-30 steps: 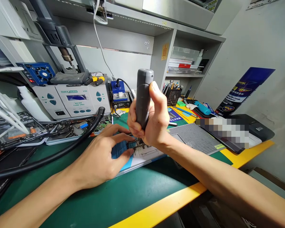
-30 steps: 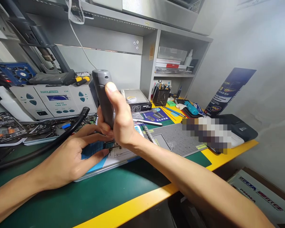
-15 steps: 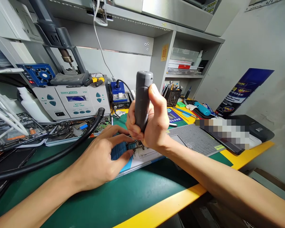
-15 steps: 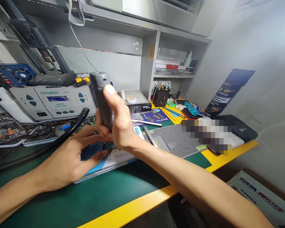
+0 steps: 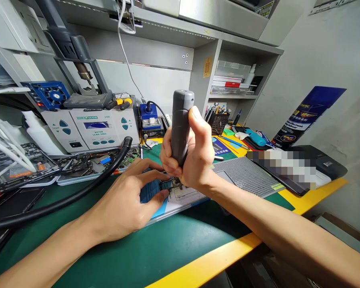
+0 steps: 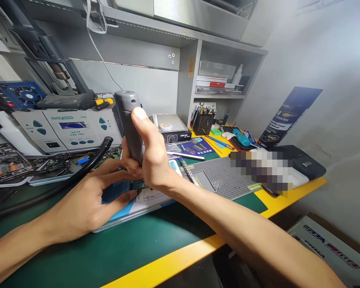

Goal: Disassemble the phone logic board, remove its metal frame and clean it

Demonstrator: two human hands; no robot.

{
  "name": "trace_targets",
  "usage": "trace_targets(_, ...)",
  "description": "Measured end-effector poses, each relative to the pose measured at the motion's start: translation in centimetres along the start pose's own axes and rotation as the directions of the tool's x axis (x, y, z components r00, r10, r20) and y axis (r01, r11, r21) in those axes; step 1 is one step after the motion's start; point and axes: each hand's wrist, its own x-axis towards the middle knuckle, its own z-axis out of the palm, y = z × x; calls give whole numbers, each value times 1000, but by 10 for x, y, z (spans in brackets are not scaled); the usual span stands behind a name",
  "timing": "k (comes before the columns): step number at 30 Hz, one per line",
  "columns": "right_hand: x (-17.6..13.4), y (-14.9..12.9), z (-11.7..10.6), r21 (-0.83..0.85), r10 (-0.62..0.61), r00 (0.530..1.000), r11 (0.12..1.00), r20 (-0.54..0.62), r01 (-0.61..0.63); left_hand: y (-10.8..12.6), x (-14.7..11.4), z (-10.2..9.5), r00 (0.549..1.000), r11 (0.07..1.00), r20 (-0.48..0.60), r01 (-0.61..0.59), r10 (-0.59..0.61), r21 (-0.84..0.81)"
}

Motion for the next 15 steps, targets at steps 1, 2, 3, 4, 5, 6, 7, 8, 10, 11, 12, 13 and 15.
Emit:
trace_targets(1,0,0,0,-10,-1,1000,1000,-5,1,0,0,0,1000,1000,-1,-1,1,-4)
trace_targets(2,0,0,0,-20,-5,1000,1000,-14,4,0,0,0,1000,1000,1,-2,2,-7)
trace_targets(3,-1,0,0,-32,-4,1000,999,-22,4,0,0,0,1000,1000,2,-1,1,-10)
trace_targets(4,-1,-1,0,-40,-2,1000,999,-26,1,0,0,-1,1000,1000,3,1,-1,-9)
trace_targets(5,-1,-1,0,-42,1,1000,999,-26,-2,0,0,-1,1000,1000,4,3,-3,-6)
trace_targets(6,-1,-1,0,-38,-1,1000,999,-24,0,0,0,-1,1000,1000,3,4,-4,-3)
trace_targets(7,-1,-1,1,-31,-5,1000,1000,-17,4,0,1,-1,1000,1000,2,8,-8,-2)
trace_targets(8,-1,0,1,-20,-12,1000,1000,-8,11,0,1,-1,1000,1000,3,10,-10,-4)
trace_targets(10,0,0,1,6,-17,1000,1000,12,17,1,1,-1,1000,1000,9,14,-14,-11)
trace_targets(11,0,0,1,18,-20,1000,1000,17,19,1,1,-1,1000,1000,8,12,-11,-14)
trace_targets(12,0,0,1,26,-22,1000,999,18,21,1,0,-1,1000,1000,6,8,-8,-15)
trace_targets(13,0,0,1,29,-21,1000,999,17,20,1,0,0,1000,1000,2,7,-7,-15)
trace_targets(15,-1,-1,1,27,-22,1000,999,8,22,0,-1,0,1000,1000,-4,6,-7,-15)
